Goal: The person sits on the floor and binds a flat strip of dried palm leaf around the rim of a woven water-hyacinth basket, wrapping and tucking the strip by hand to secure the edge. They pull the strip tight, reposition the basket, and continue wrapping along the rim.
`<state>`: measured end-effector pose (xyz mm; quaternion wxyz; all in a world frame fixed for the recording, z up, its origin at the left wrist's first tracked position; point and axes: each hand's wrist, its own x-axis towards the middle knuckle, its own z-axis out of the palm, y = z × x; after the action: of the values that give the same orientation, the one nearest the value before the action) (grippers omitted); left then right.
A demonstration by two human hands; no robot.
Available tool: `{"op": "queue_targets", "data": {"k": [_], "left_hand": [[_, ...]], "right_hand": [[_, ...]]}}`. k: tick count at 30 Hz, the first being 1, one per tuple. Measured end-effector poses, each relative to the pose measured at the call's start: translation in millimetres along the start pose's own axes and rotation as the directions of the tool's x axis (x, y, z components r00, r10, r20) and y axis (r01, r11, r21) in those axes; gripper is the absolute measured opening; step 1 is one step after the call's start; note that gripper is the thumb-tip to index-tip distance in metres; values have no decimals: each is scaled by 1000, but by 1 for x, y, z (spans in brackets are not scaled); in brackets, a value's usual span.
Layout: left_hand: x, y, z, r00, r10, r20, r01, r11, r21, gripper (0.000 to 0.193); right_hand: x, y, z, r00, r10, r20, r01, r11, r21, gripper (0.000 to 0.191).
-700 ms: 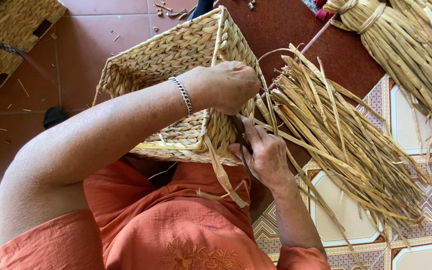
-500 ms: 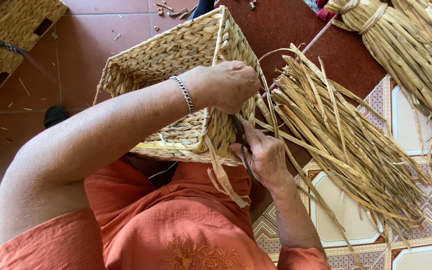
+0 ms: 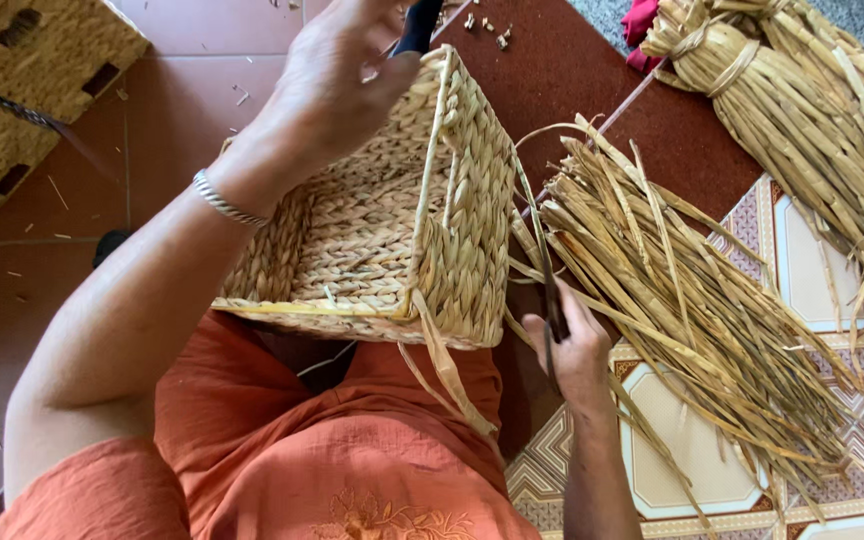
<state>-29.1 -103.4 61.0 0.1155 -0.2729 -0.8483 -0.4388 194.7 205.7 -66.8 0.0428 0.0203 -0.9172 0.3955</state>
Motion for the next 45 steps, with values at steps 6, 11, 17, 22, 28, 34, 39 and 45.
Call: {"op": "queue_targets", "data": {"k": [6,11,17,22,28,34,39,45], "left_hand": [[-10,-9,18,631,-684,367,762,636,-124,33],[8,-15,38,700,-605,380,565,794,223,47],[15,-12,68,747,-609,267,477,771,422,34],[6,-14,89,687,-661,300,597,750,284,38],[-53,-21,68,737,-562,375,622,782,-51,38],[-171,0,-1,861,-377,341,486,806,-337,36],[-250,34,-34,984,-162,76,176,950,-257,29],[-287,57,-54,1000,25,-4,-26,991,-128,52]], "right_hand": [[-35,34,3,888,421,183,-350,879,-322,75],[-58,36,17,885,440,150,-364,857,-365,72],[-85,34,12,814,555,171,-438,781,-446,70],[-113,52,8,837,520,168,-378,773,-509,71],[-152,59,23,902,396,171,-289,850,-440,71],[-142,19,32,752,604,264,-324,687,-651,59],[-111,-51,47,975,176,133,-187,980,74,35],[-95,-144,81,936,-194,294,4,841,541,32]]}}
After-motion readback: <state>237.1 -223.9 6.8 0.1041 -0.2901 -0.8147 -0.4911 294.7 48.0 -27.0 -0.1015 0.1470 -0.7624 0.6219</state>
